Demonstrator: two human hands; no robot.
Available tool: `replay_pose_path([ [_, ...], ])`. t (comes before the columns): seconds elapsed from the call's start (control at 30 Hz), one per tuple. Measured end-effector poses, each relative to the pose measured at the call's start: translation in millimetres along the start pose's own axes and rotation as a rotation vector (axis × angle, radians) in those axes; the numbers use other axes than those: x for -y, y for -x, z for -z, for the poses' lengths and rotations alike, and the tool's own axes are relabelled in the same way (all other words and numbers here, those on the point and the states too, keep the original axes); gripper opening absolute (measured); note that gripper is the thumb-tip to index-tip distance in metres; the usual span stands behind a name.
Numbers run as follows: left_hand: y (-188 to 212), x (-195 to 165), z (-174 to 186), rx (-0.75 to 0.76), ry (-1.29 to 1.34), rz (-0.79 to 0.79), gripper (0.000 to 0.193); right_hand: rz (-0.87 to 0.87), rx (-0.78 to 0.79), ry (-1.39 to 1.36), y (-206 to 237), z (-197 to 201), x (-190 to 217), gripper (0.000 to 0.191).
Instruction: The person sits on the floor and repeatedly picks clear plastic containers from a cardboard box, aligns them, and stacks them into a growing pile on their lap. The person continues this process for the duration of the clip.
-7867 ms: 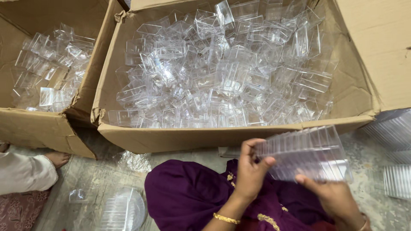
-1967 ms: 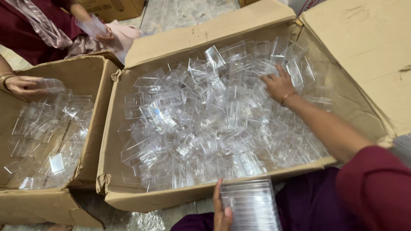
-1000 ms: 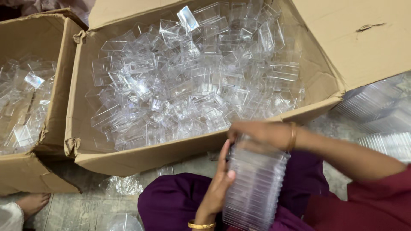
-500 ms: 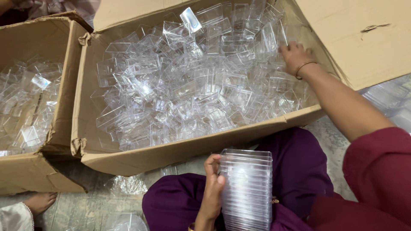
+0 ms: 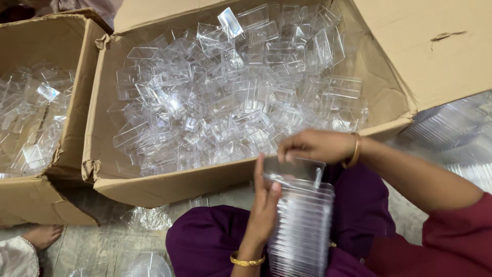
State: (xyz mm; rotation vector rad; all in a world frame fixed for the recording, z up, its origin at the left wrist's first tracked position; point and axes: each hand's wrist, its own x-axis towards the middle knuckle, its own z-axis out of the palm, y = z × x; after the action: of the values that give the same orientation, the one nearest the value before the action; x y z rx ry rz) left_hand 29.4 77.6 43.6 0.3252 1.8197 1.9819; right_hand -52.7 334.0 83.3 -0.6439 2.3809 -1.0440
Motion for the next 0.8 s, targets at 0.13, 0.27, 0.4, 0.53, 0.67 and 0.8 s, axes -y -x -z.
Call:
replay_pose_path([
  [0.13,3.6,-1.1,-2.0,0.091,-0.012,-0.102,0.077,-0.024,0.149,0.073,4.1,-11.5,20.3,0.032],
  [0.27,2.5,9.7,3.0,0.042,-0.061,-0.098,0.072,0.106,0.121,0.228,-0.8,-27.7,29.4,0.036],
  [0.4,6.1,22.1,13.4,-0.026,0.050,0.033,0.052,0.115,-0.050,0.304,-25.3,-37.3,1.7,0.031],
  [0.53,11.7,29.6,26.5,-0.093,0.037,0.044,0.036,-0.024,-0.393,1.005,-69.1,-4.9,-55.4,0.045],
  [0.67,10.4,27.9,31.4,-0.153,0.090,-0.025,0.033,-0.111,-0.604,0.892,-67.4,16.7,-62.3,0.017],
  [0.8,5.9,16.8,28.4,-0.182,0.113,0.074,0.060,-0.162,-0.476,0.025,-36.9,2.1,-2.4,0.028],
])
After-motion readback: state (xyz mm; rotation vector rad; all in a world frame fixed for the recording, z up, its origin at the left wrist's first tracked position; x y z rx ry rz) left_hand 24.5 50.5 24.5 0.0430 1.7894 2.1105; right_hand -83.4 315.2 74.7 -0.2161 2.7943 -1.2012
